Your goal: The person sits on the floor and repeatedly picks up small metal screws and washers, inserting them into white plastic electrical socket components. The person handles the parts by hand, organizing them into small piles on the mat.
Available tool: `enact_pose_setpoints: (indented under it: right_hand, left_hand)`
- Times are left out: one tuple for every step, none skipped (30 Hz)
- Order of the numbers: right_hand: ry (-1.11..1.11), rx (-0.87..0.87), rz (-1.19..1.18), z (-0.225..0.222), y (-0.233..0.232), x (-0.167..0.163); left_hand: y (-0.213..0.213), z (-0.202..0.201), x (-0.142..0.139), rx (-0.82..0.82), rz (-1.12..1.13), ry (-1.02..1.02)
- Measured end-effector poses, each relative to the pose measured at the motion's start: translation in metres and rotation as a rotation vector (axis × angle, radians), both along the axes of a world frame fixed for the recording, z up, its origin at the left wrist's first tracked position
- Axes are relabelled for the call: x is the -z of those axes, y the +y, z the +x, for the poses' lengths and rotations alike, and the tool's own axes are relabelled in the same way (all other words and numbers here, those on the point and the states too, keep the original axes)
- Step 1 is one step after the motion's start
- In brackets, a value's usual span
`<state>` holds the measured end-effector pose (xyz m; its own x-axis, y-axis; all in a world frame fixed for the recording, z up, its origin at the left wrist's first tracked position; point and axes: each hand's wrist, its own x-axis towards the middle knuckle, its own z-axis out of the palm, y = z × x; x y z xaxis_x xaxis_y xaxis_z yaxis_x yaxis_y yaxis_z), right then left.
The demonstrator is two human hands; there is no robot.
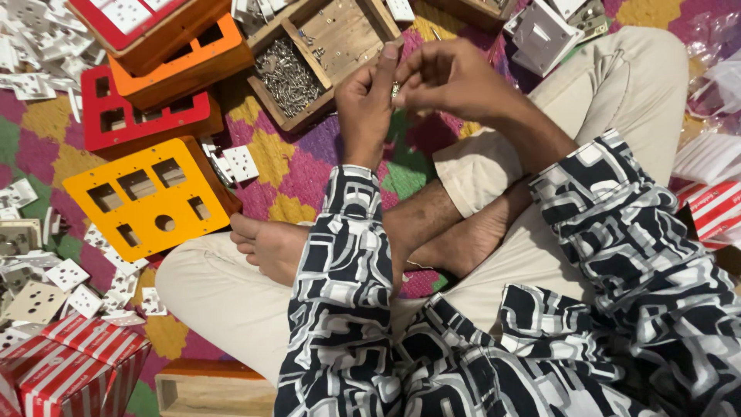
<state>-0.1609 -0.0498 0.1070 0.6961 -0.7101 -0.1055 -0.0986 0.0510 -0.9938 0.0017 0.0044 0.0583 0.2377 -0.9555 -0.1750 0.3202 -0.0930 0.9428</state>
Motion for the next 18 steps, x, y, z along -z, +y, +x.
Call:
enact_pose_setpoints:
  right_hand:
    - [-0.014, 0.034, 0.177, 0.003, -0.001, 0.003]
    - [-0.027, 0.069, 0.356, 0.006, -0.001, 0.006]
    - [-0.039, 0.104, 0.537, 0.008, -0.001, 0.009]
    - [-0.053, 0.107, 0.591, 0.009, 0.000, 0.013]
    - [-0.067, 0.111, 0.646, 0.010, 0.001, 0.016]
    - [-0.082, 0.115, 0.702, 0.011, 0.002, 0.020]
    - [-0.127, 0.104, 0.702, 0.010, 0.002, 0.022]
    - [-0.173, 0.092, 0.704, 0.010, 0.002, 0.025]
    - [-0.219, 0.078, 0.705, 0.009, 0.002, 0.026]
    - [-0.213, 0.083, 0.697, 0.009, 0.002, 0.027]
    - [-0.208, 0.089, 0.687, 0.008, 0.001, 0.028]
    - [-0.204, 0.096, 0.677, 0.008, 0.000, 0.027]
    - [-0.193, 0.110, 0.661, 0.007, -0.001, 0.026]
    - [-0.183, 0.124, 0.644, 0.007, -0.002, 0.025]
    - [-0.173, 0.138, 0.625, 0.008, -0.003, 0.023]
    - [-0.115, 0.137, 0.541, 0.008, -0.004, 0.021]
    - [-0.058, 0.137, 0.458, 0.007, -0.005, 0.019]
    - [0.001, 0.136, 0.378, 0.007, -0.004, 0.017]
  left_hand:
    - [0.000, 0.000, -0.002, -0.015, -0.012, 0.057]
    - [0.000, -0.001, -0.003, -0.024, -0.025, 0.068]
    - [0.001, -0.002, -0.004, -0.032, -0.035, 0.080]
    - [0.001, -0.003, -0.005, -0.040, -0.044, 0.093]
    - [0.001, -0.004, -0.005, -0.046, -0.047, 0.080]
    - [0.001, -0.005, -0.005, -0.052, -0.049, 0.067]
    - [0.001, -0.006, -0.005, -0.058, -0.052, 0.054]
    - [0.000, -0.006, -0.005, -0.048, -0.058, 0.072]
    - [0.000, -0.006, -0.005, -0.039, -0.065, 0.089]
    - [0.000, -0.005, -0.005, -0.030, -0.074, 0.104]
    - [0.000, -0.005, -0.005, -0.036, -0.080, 0.093]
    - [0.000, -0.005, -0.005, -0.041, -0.085, 0.083]
    - [0.000, -0.005, -0.005, -0.045, -0.090, 0.073]
    - [0.000, -0.005, -0.005, -0.040, -0.078, 0.081]
    - [0.000, -0.005, -0.005, -0.035, -0.067, 0.089]
    - [0.000, -0.006, -0.004, -0.029, -0.057, 0.097]
    - [0.000, -0.006, -0.003, -0.013, 0.013, 0.089]
    - [0.000, -0.006, -0.001, 0.002, 0.086, 0.080]
